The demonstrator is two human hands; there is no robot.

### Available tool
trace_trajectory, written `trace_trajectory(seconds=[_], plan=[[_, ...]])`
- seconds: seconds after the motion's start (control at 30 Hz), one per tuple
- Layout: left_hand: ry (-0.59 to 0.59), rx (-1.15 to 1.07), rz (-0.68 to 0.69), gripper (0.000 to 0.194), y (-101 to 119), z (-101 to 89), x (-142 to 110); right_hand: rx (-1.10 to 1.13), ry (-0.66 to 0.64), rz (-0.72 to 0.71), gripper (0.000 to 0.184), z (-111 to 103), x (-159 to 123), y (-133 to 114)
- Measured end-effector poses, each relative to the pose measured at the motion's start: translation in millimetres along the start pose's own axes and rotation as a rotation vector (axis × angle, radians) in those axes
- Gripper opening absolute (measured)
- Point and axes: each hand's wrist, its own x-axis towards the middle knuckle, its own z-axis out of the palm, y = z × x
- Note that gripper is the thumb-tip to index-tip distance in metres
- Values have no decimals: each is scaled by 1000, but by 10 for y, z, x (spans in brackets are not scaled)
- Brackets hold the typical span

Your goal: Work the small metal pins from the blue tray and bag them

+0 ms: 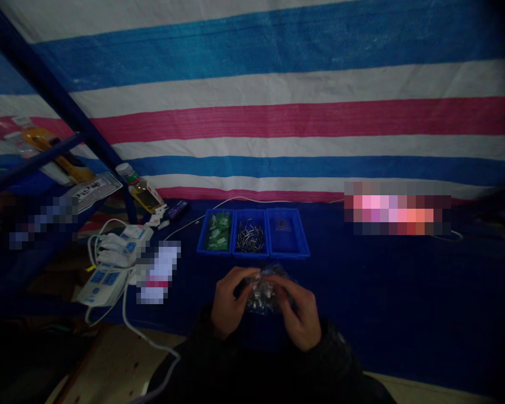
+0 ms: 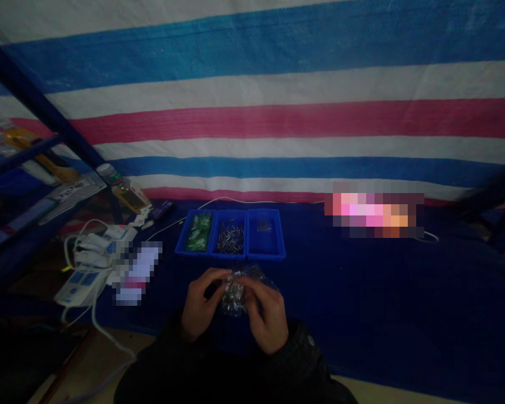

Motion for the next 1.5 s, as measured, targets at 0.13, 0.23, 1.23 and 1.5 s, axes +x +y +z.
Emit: trace_trajectory(seconds=[0.13,0.23,1.23,1.5], plan=[[77,-14,34,40,-10,0,-6,-21,11,-11,23,28,22,-4],[77,44,101,19,19,-13,19,-29,7,-12,16,54,46,-8],[168,-3,-133,19,94,-1,9,105,117,126,45,-34,11,27],[142,290,-98,15,-18,26,46,-12,143,98,21,-25,44,-26]])
